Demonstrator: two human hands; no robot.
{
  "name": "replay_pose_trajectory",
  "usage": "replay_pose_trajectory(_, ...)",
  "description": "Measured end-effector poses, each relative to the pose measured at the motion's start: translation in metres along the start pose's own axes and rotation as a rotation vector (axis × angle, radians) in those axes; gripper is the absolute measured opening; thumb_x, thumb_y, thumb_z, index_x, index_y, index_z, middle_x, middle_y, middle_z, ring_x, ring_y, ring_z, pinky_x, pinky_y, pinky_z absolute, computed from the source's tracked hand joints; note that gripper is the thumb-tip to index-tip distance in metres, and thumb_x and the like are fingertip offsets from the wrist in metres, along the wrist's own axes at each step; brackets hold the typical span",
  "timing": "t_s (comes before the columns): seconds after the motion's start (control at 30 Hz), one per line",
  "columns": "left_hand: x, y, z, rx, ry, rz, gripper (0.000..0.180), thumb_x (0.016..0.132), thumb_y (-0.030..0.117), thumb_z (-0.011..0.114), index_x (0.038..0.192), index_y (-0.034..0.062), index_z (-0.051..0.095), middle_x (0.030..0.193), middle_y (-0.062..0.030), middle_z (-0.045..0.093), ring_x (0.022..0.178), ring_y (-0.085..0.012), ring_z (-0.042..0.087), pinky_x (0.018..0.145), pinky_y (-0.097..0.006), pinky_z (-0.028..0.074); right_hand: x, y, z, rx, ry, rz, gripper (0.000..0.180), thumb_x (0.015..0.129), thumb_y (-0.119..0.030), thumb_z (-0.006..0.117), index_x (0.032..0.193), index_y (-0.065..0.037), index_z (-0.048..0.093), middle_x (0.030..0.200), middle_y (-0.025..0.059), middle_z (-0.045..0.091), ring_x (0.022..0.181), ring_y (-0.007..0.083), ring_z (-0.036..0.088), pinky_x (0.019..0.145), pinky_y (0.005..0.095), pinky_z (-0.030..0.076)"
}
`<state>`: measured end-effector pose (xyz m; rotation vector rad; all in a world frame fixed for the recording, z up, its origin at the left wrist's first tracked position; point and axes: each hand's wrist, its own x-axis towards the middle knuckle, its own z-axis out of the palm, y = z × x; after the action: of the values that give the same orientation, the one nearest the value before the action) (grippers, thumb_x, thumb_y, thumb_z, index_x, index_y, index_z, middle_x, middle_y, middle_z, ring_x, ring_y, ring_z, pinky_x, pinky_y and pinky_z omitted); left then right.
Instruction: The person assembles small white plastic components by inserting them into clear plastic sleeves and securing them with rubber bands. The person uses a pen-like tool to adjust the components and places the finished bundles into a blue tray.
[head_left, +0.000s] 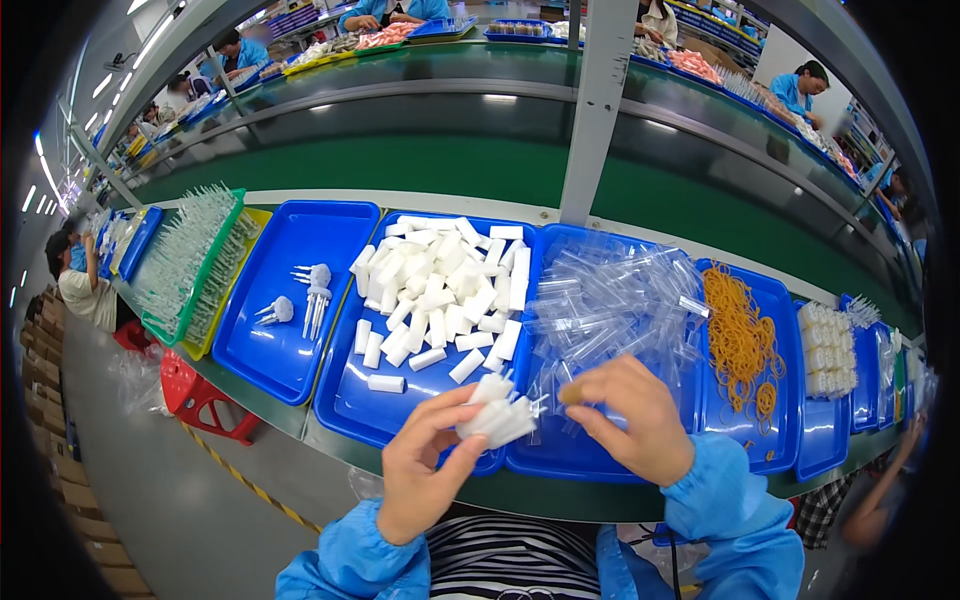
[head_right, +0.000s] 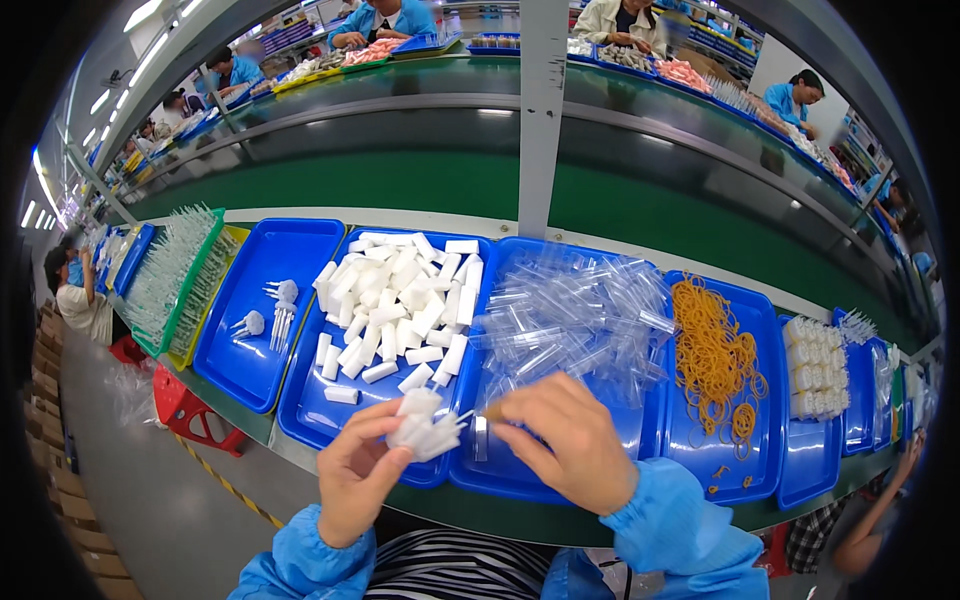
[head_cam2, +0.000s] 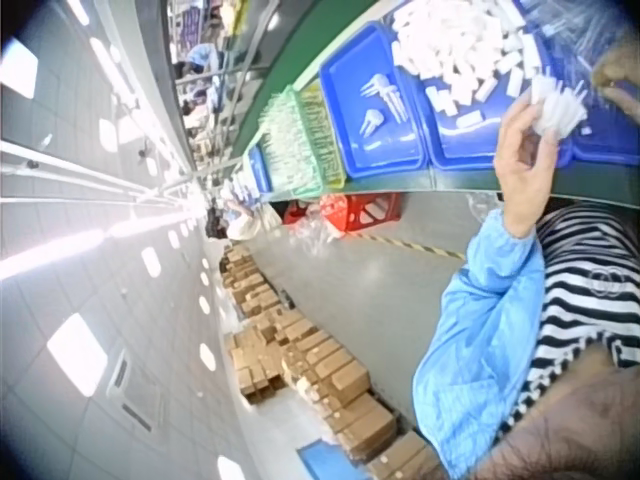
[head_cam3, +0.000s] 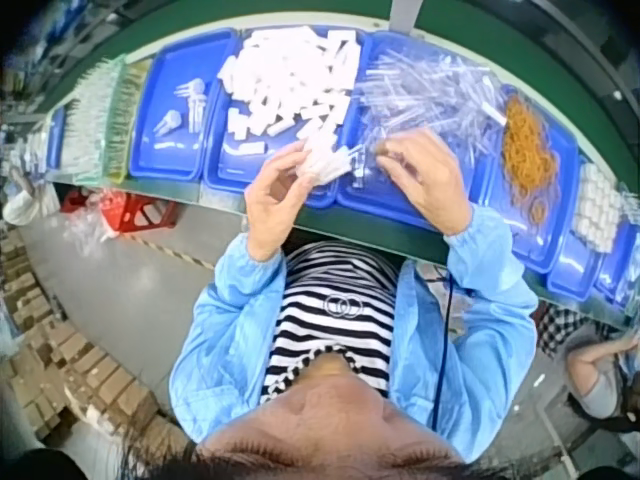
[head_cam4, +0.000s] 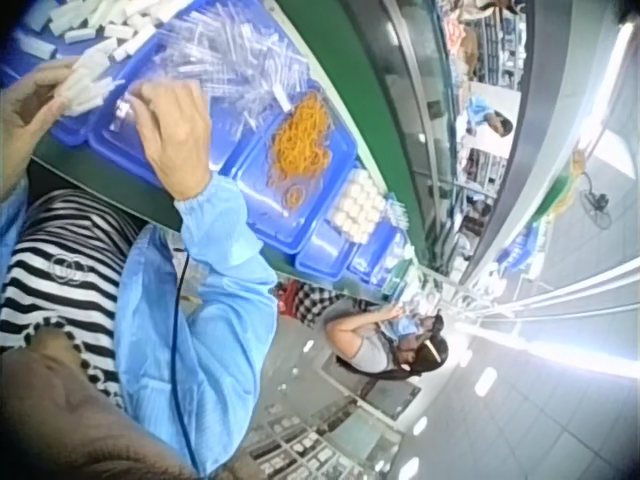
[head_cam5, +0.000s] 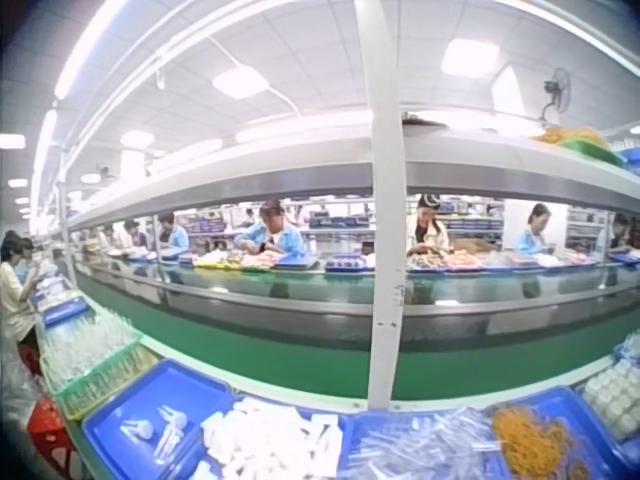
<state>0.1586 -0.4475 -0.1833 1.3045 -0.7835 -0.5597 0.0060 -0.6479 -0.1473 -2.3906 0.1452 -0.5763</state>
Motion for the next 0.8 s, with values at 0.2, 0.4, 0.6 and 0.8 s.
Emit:
replay_pose_trajectory(0.2,-0.001,-0.001,0.001,-0.344,0.029,-0.324,0.027,0.091,-0.003,0.066,0.118,-0.0034,0.062,0.135,-0.0189,0.055,0.122,-0.0263,0.057,0.102,-0.039,0.048,-0.03,0.016,0.002,-0.611,-0.214,-0.269,0.025,0.077,-0.013,0.064,0.102,-0.01,0.067,0.093,0.0012,0.061,0.089,0.0175,0.058,0.077,0.033,0.044)
replay_pose_trajectory(0.4,-0.001,0.0,0.022,-0.328,-0.026,-0.247,0.023,0.09,-0.005,0.066,0.113,-0.0044,0.062,0.133,-0.019,0.055,0.122,-0.0271,0.057,0.1,-0.04,0.052,-0.021,0.012,0.006,-0.643,-0.378,-0.251,0.024,0.079,-0.014,0.061,0.102,-0.008,0.065,0.086,0.0024,0.056,0.087,0.0184,0.056,0.079,0.0334,0.044)
replay_pose_trajectory(0.6,-0.008,0.001,0.026,-0.18,0.032,-0.138,0.019,0.086,-0.008,0.068,0.105,-0.0047,0.066,0.13,-0.0231,0.056,0.117,-0.0294,0.06,0.099,-0.041,0.053,-0.023,0.01,0.0,-0.135,-0.086,0.031,0.025,0.08,-0.007,0.072,0.102,-0.003,0.061,0.095,0.0063,0.062,0.09,0.0197,0.061,0.08,0.0338,0.048)
replay_pose_trajectory(0.8,-0.014,-0.002,0.033,-0.138,-0.003,-0.116,0.023,0.087,-0.007,0.07,0.109,-0.0054,0.066,0.131,-0.0219,0.054,0.116,-0.0288,0.062,0.096,-0.037,0.057,-0.028,-0.022,0.013,0.853,0.335,0.43,0.033,0.089,-0.001,0.072,0.114,0.002,0.051,0.109,0.015,0.065,0.1,0.0196,0.065,0.092,0.0335,0.052)
